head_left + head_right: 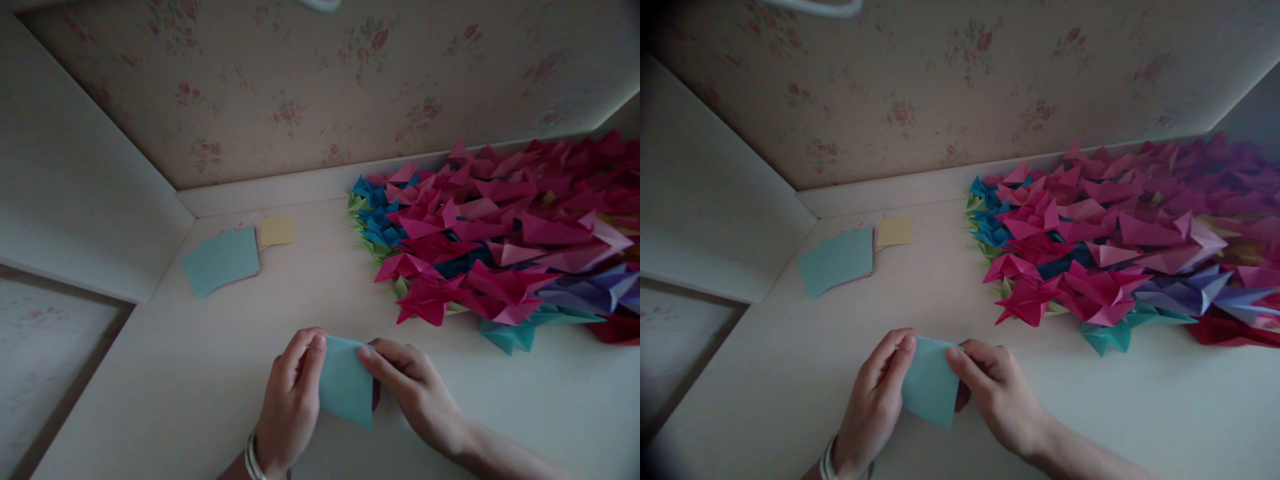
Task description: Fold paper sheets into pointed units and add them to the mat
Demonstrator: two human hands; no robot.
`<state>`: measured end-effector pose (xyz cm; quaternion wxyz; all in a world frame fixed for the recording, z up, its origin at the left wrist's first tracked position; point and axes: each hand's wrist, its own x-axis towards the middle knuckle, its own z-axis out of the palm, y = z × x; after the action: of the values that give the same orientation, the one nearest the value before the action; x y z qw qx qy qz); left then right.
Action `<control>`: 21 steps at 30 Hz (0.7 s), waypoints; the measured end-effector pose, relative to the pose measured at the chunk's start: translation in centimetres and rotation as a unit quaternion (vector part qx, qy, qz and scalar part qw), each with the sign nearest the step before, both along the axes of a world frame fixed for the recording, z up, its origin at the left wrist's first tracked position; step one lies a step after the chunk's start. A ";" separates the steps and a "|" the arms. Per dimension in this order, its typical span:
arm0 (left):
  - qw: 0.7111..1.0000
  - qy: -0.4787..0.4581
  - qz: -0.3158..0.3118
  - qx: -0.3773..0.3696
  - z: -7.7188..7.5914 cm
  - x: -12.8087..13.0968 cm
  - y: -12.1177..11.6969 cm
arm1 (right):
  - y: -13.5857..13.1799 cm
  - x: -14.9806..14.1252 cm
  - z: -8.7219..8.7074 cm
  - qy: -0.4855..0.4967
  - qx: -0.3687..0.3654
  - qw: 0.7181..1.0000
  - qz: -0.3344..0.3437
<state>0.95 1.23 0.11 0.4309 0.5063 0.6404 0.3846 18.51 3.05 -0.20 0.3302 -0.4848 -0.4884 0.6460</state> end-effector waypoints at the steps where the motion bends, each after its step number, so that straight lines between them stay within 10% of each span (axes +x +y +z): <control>1: 1.000 -0.025 0.010 -0.009 0.1 0.1 -0.1 | 0.1 0.0 -0.2 0.018 -0.012 1.000 -0.021; 21: 0.981 -0.133 -0.135 0.045 0.2 -0.2 -1.1 | 0.8 0.2 -1.6 0.205 -0.129 0.958 -0.155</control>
<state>0.79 0.09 0.30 0.5367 0.5517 0.4851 0.4150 18.70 3.81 -1.82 0.4534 -0.4505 -0.2417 0.7302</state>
